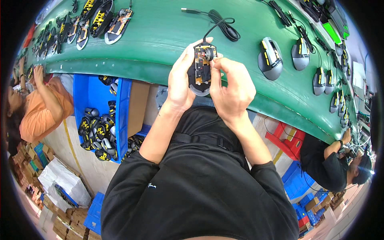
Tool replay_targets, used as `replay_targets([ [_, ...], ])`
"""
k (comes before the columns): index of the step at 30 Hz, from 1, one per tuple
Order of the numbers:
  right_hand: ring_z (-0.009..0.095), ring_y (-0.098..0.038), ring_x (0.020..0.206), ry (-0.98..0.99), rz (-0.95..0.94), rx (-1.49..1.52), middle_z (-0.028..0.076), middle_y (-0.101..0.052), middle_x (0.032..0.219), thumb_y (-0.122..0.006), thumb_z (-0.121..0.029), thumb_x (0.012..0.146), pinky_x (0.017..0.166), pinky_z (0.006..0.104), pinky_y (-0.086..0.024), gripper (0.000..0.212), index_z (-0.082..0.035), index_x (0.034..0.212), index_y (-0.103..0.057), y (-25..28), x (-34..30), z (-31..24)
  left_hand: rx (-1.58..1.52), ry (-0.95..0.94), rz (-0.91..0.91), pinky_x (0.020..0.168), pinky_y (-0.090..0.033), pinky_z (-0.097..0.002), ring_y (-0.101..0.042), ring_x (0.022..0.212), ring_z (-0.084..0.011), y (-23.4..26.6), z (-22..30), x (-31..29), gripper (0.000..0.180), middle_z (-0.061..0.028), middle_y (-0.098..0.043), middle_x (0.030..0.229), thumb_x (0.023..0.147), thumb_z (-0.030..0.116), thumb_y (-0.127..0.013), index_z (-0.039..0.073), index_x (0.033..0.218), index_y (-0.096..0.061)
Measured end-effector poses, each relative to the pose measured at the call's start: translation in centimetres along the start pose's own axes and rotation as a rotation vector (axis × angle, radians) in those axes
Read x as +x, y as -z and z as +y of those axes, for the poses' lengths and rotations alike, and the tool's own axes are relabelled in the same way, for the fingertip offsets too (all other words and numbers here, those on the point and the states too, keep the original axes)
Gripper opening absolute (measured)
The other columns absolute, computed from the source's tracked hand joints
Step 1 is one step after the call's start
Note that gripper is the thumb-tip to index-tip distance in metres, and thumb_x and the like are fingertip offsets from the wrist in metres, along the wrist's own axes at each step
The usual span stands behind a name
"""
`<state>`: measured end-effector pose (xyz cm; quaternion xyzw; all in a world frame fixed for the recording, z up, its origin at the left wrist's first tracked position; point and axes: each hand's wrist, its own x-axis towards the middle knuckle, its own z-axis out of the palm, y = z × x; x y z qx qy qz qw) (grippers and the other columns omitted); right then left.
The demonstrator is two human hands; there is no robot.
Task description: The person assembles computer mice by picking up mouse bases with circuit boards and top shells from a conveyor belt, fitting the top shells onto the bases by hand, and placing the assembled mice back onto the conveyor belt.
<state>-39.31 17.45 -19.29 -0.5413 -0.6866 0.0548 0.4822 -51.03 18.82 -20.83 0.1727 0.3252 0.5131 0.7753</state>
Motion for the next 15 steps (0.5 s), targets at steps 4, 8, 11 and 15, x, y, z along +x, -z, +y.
replay_targets([
  [4, 0.023, -0.062, 0.075, 0.205, -0.266, -0.153, 0.012, -0.067, 0.089, -0.064, -0.004, 0.076, 0.066, 0.0332, -0.052, 0.025, -0.003, 0.101, -0.063, 0.3, 0.5, -0.6, 0.028, -0.057, 0.046, 0.095, -0.050, -0.0390, -0.063, 0.106, -0.0249, 0.1, -0.7, 0.2, 0.047, -0.0194, -0.061, 0.116, 0.106, 0.029, -0.028, -0.001, 0.139, -0.042],
  [8, 0.028, -0.062, 0.086, 0.472, -0.493, -0.670, 0.023, -0.062, 0.088, -0.062, -0.007, 0.076, 0.070, 0.0345, -0.052, 0.033, -0.001, 0.109, -0.060, 0.2, 0.2, -0.9, 0.007, -0.053, 0.061, 0.093, -0.051, -0.0406, -0.063, 0.104, -0.0276, 0.8, -1.5, 1.2, 0.046, -0.0200, -0.061, 0.116, 0.106, 0.031, -0.028, 0.001, 0.138, -0.042],
  [11, 0.023, -0.065, 0.092, 0.415, -0.733, -0.056, 0.010, -0.068, 0.098, -0.065, -0.004, 0.077, 0.073, 0.0347, -0.054, 0.032, -0.010, 0.109, -0.066, 1.9, 3.2, 1.0, -0.054, -0.030, 0.089, 0.090, -0.054, -0.0371, -0.066, 0.098, -0.0258, 1.2, -0.7, 1.3, 0.044, -0.0180, -0.064, 0.112, 0.107, 0.030, -0.027, 0.002, 0.134, -0.047],
  [15, 0.026, -0.066, 0.092, 0.063, -0.228, -0.039, 0.007, -0.072, 0.096, -0.067, 0.000, 0.078, 0.084, 0.0366, -0.052, 0.022, -0.008, 0.098, -0.071, 4.7, 3.1, 4.4, -0.227, 0.022, 0.034, 0.082, -0.058, -0.0472, -0.066, 0.098, -0.0286, 2.0, -0.1, 1.6, 0.049, -0.0217, -0.063, 0.111, 0.107, 0.035, -0.028, 0.001, 0.137, -0.046],
])
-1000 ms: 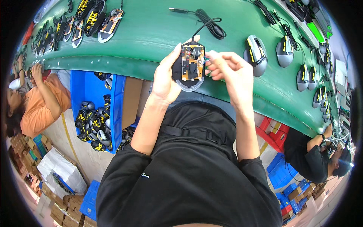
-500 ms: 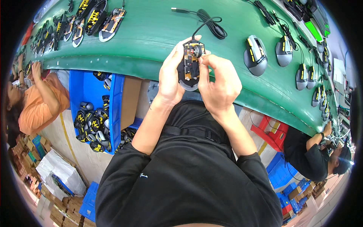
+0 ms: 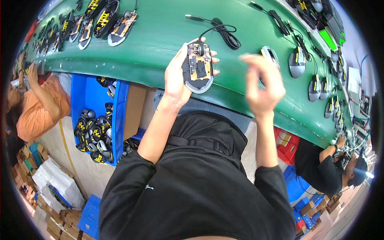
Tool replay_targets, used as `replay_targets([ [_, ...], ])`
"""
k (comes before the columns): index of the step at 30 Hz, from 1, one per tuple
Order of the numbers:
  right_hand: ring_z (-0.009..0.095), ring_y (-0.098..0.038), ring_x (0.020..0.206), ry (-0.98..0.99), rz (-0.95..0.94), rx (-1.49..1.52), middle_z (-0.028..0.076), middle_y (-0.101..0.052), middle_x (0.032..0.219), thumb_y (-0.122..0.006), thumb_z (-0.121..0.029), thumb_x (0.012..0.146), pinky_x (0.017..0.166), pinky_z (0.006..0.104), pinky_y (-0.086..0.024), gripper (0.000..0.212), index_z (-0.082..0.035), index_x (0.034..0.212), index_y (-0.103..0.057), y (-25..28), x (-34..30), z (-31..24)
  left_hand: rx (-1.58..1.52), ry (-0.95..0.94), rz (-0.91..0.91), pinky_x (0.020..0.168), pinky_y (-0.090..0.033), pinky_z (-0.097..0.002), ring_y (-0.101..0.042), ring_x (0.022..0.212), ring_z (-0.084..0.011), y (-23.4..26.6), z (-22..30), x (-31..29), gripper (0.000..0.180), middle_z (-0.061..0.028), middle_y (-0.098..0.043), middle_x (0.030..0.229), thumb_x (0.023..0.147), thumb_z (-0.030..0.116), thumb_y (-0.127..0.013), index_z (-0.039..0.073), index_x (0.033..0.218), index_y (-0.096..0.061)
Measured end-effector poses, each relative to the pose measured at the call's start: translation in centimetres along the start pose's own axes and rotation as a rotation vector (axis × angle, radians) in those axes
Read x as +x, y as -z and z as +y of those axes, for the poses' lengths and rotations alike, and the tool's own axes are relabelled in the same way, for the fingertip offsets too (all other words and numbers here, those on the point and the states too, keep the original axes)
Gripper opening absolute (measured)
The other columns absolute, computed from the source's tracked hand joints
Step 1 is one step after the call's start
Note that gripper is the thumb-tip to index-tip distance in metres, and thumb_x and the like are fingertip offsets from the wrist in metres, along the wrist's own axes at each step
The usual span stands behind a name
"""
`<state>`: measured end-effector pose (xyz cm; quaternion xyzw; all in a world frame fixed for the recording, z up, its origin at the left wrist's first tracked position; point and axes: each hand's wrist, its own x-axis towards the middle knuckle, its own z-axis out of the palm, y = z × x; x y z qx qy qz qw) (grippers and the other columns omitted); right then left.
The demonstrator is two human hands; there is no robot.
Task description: The person assembles computer mice by picking up mouse bases with circuit boards and top shells from a conveyor belt, fitting the top shells onto the bases by hand, and placing the assembled mice back onto the conveyor belt.
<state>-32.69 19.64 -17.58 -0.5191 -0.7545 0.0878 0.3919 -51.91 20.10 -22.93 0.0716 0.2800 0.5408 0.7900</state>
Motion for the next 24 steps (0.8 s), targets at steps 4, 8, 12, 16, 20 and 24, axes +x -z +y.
replay_targets([
  [4, 0.036, -0.053, 0.119, -0.375, -0.001, -0.481, 0.018, -0.059, 0.129, -0.078, -0.024, 0.078, 0.104, 0.0446, -0.039, 0.058, -0.007, 0.130, -0.057, 1.8, -1.8, 4.6, -0.056, 0.058, -0.045, 0.084, -0.058, -0.0455, -0.065, 0.100, -0.0282, -0.4, 0.0, 0.3, 0.050, -0.0211, -0.063, 0.113, 0.106, 0.037, -0.030, 0.001, 0.136, -0.047],
  [8, 0.032, -0.057, 0.116, -0.619, -0.027, -0.156, 0.018, -0.063, 0.123, -0.076, -0.025, 0.082, 0.102, 0.0397, -0.043, 0.053, -0.006, 0.129, -0.060, 1.5, -1.8, 2.4, -0.019, 0.055, -0.028, 0.090, -0.055, -0.0466, -0.063, 0.107, -0.0291, -0.4, 0.1, 0.4, 0.051, -0.0226, -0.061, 0.120, 0.106, 0.035, -0.027, 0.002, 0.141, -0.043],
  [12, 0.031, -0.060, 0.112, -0.307, 0.010, 0.087, 0.017, -0.063, 0.123, -0.075, -0.023, 0.082, 0.098, 0.0389, -0.046, 0.052, -0.012, 0.131, -0.061, -2.1, -0.8, -3.8, -0.023, 0.000, 0.064, 0.094, -0.052, -0.0395, -0.062, 0.109, -0.0231, -1.4, -0.5, 0.0, 0.044, -0.0140, -0.062, 0.120, 0.106, 0.030, -0.031, 0.003, 0.137, -0.048],
  [16, 0.041, -0.056, 0.112, -0.281, -0.075, 0.005, 0.026, -0.051, 0.134, -0.073, -0.024, 0.084, 0.098, 0.0436, -0.046, 0.057, -0.012, 0.137, -0.056, -5.7, -1.7, -6.0, -0.074, -0.016, 0.108, 0.100, -0.046, -0.0340, -0.057, 0.115, -0.0186, -3.3, -0.3, -1.0, 0.044, -0.0077, -0.059, 0.126, 0.107, 0.032, -0.031, 0.005, 0.138, -0.048],
  [20, 0.042, -0.055, 0.113, -0.288, -0.063, 0.119, 0.027, -0.048, 0.137, -0.072, -0.022, 0.085, 0.098, 0.0447, -0.045, 0.061, -0.011, 0.141, -0.051, -5.8, -2.7, -6.0, 0.075, -0.072, 0.089, 0.099, -0.047, -0.0334, -0.058, 0.113, -0.0171, -3.3, 0.0, -1.6, 0.048, -0.0083, -0.059, 0.125, 0.107, 0.036, -0.032, 0.003, 0.140, -0.047],
  [24, 0.043, -0.054, 0.115, -0.289, -0.161, 0.181, 0.029, -0.042, 0.142, -0.072, -0.019, 0.084, 0.098, 0.0445, -0.045, 0.062, -0.011, 0.142, -0.050, -5.0, -1.8, -5.1, 0.067, -0.125, 0.128, 0.098, -0.049, -0.0323, -0.059, 0.112, -0.0173, -3.9, -0.1, -1.4, 0.051, -0.0100, -0.058, 0.128, 0.107, 0.038, -0.033, 0.001, 0.141, -0.044],
])
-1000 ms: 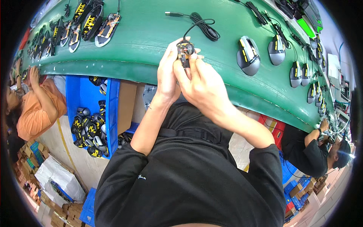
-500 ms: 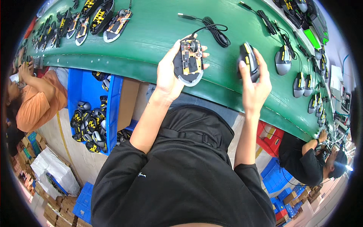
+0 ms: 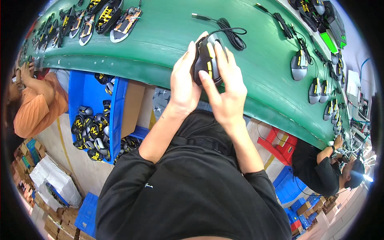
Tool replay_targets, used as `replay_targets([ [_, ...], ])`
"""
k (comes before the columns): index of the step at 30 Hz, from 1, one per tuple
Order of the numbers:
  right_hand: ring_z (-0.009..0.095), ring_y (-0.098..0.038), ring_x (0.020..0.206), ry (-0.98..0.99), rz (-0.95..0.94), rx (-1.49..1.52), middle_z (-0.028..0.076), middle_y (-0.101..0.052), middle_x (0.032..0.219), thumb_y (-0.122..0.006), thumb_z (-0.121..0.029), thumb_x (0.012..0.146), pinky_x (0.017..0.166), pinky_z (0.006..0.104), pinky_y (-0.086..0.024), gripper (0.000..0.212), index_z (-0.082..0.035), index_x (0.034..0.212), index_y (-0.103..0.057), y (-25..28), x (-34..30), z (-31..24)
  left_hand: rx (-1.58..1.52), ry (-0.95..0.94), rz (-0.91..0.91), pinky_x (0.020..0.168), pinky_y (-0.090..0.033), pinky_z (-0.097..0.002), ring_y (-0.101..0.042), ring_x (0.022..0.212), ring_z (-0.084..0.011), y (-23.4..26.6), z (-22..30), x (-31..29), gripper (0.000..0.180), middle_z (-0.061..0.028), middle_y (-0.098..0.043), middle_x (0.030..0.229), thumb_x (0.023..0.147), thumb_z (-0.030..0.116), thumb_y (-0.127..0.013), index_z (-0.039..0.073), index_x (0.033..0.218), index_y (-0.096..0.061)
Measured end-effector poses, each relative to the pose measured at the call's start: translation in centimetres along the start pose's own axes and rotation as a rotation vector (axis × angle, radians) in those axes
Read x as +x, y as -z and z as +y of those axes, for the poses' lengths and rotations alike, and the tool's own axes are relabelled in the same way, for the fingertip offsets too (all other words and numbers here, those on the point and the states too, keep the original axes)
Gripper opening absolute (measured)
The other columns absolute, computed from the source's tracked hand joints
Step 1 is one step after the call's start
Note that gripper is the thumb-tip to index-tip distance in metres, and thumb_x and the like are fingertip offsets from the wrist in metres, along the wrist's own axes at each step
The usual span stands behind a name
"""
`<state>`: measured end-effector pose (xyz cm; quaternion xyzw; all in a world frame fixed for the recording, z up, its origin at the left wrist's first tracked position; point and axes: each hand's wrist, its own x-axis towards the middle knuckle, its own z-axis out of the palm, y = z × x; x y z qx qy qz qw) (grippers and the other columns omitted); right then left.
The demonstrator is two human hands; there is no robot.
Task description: The person assembles computer mice by picking up mouse bases with circuit boards and top shells from a conveyor belt, fitting the top shells onto the bases by hand, and placing the assembled mice back onto the conveyor belt.
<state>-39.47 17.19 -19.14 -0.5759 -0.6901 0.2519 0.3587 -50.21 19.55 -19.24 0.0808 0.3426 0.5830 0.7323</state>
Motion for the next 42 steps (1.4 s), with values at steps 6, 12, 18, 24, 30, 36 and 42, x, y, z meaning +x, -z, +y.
replay_targets([
  [6, 0.037, -0.049, 0.130, -0.069, -0.027, 0.275, 0.025, -0.044, 0.145, -0.073, -0.010, 0.082, 0.107, 0.0406, -0.040, 0.063, -0.007, 0.141, -0.051, 0.5, 0.3, 0.1, 0.151, -0.128, -0.129, 0.107, -0.039, -0.0306, -0.050, 0.125, -0.0176, 0.4, -0.4, -0.7, 0.054, -0.0121, -0.050, 0.139, 0.105, 0.027, -0.043, -0.005, 0.148, -0.032],
  [12, 0.036, -0.050, 0.128, -0.010, -0.035, 0.207, 0.026, -0.046, 0.143, -0.073, -0.011, 0.082, 0.107, 0.0401, -0.039, 0.063, -0.005, 0.140, -0.052, 1.0, 0.1, 1.1, 0.061, -0.062, -0.123, 0.107, -0.040, -0.0311, -0.050, 0.126, -0.0178, 0.2, -0.6, -0.1, 0.054, -0.0121, -0.049, 0.142, 0.107, 0.030, -0.035, -0.002, 0.150, -0.029],
  [18, 0.039, -0.051, 0.125, 0.051, -0.076, 0.098, 0.027, -0.044, 0.144, -0.074, -0.008, 0.079, 0.104, 0.0431, -0.041, 0.064, -0.008, 0.140, -0.053, 1.6, -0.6, 0.3, 0.070, -0.041, -0.163, 0.100, -0.045, -0.0292, -0.055, 0.117, -0.0148, 0.3, -0.4, -0.6, 0.062, -0.0094, -0.055, 0.132, 0.107, 0.044, -0.027, 0.001, 0.151, -0.028],
  [24, 0.031, -0.040, 0.139, -0.211, -0.104, 0.504, 0.018, -0.049, 0.144, -0.072, -0.010, 0.084, 0.114, 0.0389, -0.030, 0.064, -0.001, 0.142, -0.047, 2.0, 0.1, 0.4, 0.387, -0.170, -0.186, 0.109, -0.037, -0.0303, -0.046, 0.130, -0.0182, 0.0, -0.7, -1.1, 0.061, -0.0137, -0.043, 0.146, 0.108, 0.038, -0.031, -0.003, 0.152, -0.021],
  [30, 0.022, -0.044, 0.134, -0.233, -0.160, 0.694, 0.016, -0.040, 0.151, -0.063, 0.004, 0.087, 0.111, 0.0348, -0.034, 0.067, 0.003, 0.148, -0.036, 1.7, 0.4, 0.8, 0.166, -0.138, -0.123, 0.108, -0.040, -0.0338, -0.049, 0.127, -0.0182, 0.1, -1.3, -0.9, 0.055, -0.0108, -0.047, 0.142, 0.107, 0.035, -0.030, 0.002, 0.152, -0.028],
  [36, 0.030, -0.051, 0.129, -0.161, -0.119, 0.397, 0.018, -0.052, 0.141, -0.070, -0.012, 0.083, 0.109, 0.0384, -0.037, 0.063, -0.003, 0.142, -0.048, 1.5, 0.1, 0.5, -0.038, -0.016, 0.014, 0.105, -0.045, -0.0352, -0.055, 0.120, -0.0185, 0.0, -0.8, -0.9, 0.047, -0.0112, -0.053, 0.136, 0.105, 0.024, -0.034, 0.000, 0.145, -0.040],
  [42, 0.035, -0.055, 0.122, -0.096, -0.132, 0.242, 0.021, -0.052, 0.137, -0.071, -0.015, 0.083, 0.104, 0.0407, -0.042, 0.067, -0.004, 0.144, -0.045, 1.6, 0.1, 0.0, -0.112, 0.025, 0.016, 0.100, -0.048, -0.0315, -0.058, 0.116, -0.0169, 0.6, -1.0, -0.4, 0.047, -0.0102, -0.056, 0.133, 0.106, 0.028, -0.037, 0.000, 0.144, -0.042],
])
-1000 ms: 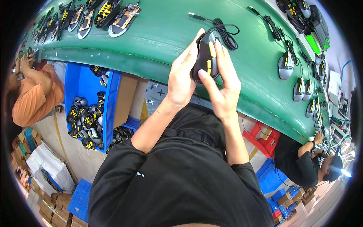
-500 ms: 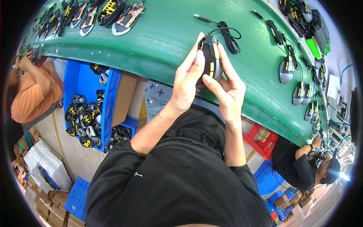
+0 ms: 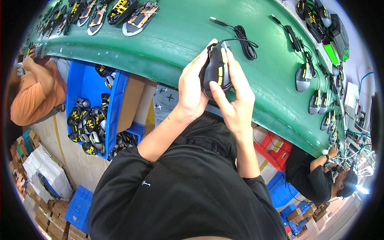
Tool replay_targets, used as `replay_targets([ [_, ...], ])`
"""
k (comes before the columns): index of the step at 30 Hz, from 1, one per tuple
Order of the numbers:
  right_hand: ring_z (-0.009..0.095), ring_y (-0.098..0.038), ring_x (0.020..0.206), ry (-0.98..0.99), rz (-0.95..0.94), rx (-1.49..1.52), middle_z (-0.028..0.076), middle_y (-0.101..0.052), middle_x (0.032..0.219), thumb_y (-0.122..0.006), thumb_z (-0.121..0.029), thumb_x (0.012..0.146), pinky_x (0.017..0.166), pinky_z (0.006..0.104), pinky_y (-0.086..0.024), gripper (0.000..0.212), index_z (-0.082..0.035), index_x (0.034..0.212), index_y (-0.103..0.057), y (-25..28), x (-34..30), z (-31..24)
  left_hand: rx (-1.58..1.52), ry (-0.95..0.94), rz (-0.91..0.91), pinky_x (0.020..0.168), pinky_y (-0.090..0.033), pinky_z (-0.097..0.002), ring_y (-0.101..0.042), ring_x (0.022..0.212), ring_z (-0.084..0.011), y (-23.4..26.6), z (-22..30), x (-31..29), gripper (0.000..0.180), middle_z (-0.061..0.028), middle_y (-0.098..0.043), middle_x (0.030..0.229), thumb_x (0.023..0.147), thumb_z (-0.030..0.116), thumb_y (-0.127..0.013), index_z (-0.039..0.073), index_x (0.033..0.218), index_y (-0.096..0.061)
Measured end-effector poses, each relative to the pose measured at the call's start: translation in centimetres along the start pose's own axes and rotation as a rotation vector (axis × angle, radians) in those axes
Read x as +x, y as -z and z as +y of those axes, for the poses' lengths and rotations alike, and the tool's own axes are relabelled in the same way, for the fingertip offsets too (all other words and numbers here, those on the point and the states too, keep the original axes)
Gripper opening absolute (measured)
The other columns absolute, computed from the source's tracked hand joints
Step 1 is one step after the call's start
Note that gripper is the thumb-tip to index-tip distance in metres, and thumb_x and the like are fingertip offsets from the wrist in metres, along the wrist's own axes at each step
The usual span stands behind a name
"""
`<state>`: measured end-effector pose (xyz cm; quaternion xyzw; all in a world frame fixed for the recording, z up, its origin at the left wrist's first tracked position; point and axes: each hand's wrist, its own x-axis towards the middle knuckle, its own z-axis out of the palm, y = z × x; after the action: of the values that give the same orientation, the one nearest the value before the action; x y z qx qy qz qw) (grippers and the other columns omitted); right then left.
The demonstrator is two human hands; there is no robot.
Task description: The person assembles computer mice by picking up mouse bases with circuit boards and top shells from a conveyor belt, fitting the top shells onto the bases by hand, and placing the assembled mice back onto the conveyor belt.
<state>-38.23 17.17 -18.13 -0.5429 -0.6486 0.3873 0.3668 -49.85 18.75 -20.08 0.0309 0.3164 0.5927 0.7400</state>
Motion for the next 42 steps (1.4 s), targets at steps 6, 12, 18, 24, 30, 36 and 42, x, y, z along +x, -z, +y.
replay_targets([
  [6, 0.041, -0.053, 0.119, 0.073, 0.003, -0.199, 0.024, -0.047, 0.138, -0.071, -0.018, 0.084, 0.100, 0.0419, -0.044, 0.071, -0.005, 0.147, -0.041, -0.5, -0.1, -0.2, 0.077, -0.027, -0.060, 0.107, -0.041, -0.0325, -0.051, 0.125, -0.0183, -0.1, -0.3, -0.3, 0.057, -0.0108, -0.048, 0.141, 0.108, 0.040, -0.026, 0.000, 0.148, -0.035],
  [12, 0.036, -0.049, 0.131, 0.002, -0.007, -0.230, 0.023, -0.045, 0.144, -0.070, -0.005, 0.082, 0.107, 0.0390, -0.040, 0.072, 0.000, 0.146, -0.038, -1.2, -0.2, -0.8, 0.248, -0.117, -0.087, 0.101, -0.042, -0.0273, -0.053, 0.116, -0.0136, 0.4, -0.4, 0.1, 0.059, -0.0089, -0.054, 0.130, 0.101, 0.025, -0.056, -0.004, 0.147, -0.035],
  [18, 0.042, -0.049, 0.126, 0.046, -0.022, -0.233, 0.026, -0.042, 0.144, -0.075, -0.009, 0.077, 0.104, 0.0430, -0.042, 0.081, -0.005, 0.149, -0.037, -0.7, -1.2, 0.9, 0.424, -0.128, -0.021, 0.098, -0.044, -0.0265, -0.055, 0.109, -0.0110, 0.4, -0.8, 0.4, 0.049, -0.0060, -0.058, 0.120, 0.098, 0.021, -0.060, -0.002, 0.140, -0.046],
  [24, 0.037, -0.055, 0.121, -0.013, -0.033, 0.010, 0.022, -0.050, 0.141, -0.077, -0.014, 0.077, 0.102, 0.0411, -0.043, 0.076, -0.009, 0.146, -0.044, -0.2, -0.3, 1.4, 0.193, -0.024, -0.033, 0.100, -0.045, -0.0295, -0.057, 0.113, -0.0134, 1.1, -0.3, 0.8, 0.045, -0.0070, -0.058, 0.126, 0.106, 0.029, -0.040, 0.003, 0.142, -0.045],
  [30, 0.040, -0.053, 0.123, 0.020, -0.060, -0.208, 0.023, -0.047, 0.142, -0.074, -0.012, 0.080, 0.104, 0.0420, -0.043, 0.074, -0.007, 0.146, -0.042, -0.5, -0.4, -0.4, -0.059, 0.055, -0.120, 0.105, -0.044, -0.0332, -0.054, 0.121, -0.0182, 1.3, -0.1, 0.6, 0.053, -0.0103, -0.051, 0.138, 0.107, 0.030, -0.035, 0.000, 0.150, -0.030],
  [36, 0.038, -0.053, 0.124, 0.025, -0.087, -0.234, 0.025, -0.045, 0.143, -0.075, -0.003, 0.077, 0.101, 0.0404, -0.045, 0.083, -0.003, 0.149, -0.035, 0.0, 0.2, -0.7, 0.299, -0.096, -0.128, 0.102, -0.042, -0.0312, -0.053, 0.119, -0.0176, 1.1, -0.9, 0.2, 0.075, -0.0119, -0.051, 0.133, 0.090, 0.018, -0.068, -0.005, 0.149, -0.028],
  [42, 0.023, -0.059, 0.117, -0.251, 0.128, 0.288, 0.021, -0.054, 0.137, -0.078, -0.011, 0.080, 0.099, 0.0350, -0.047, 0.085, 0.004, 0.149, -0.030, -0.3, -0.9, -0.5, 0.200, -0.068, -0.109, 0.100, -0.049, -0.0370, -0.058, 0.118, -0.0279, 2.1, -0.4, 1.3, 0.064, -0.0238, -0.051, 0.136, 0.083, 0.020, -0.063, -0.004, 0.138, -0.041],
])
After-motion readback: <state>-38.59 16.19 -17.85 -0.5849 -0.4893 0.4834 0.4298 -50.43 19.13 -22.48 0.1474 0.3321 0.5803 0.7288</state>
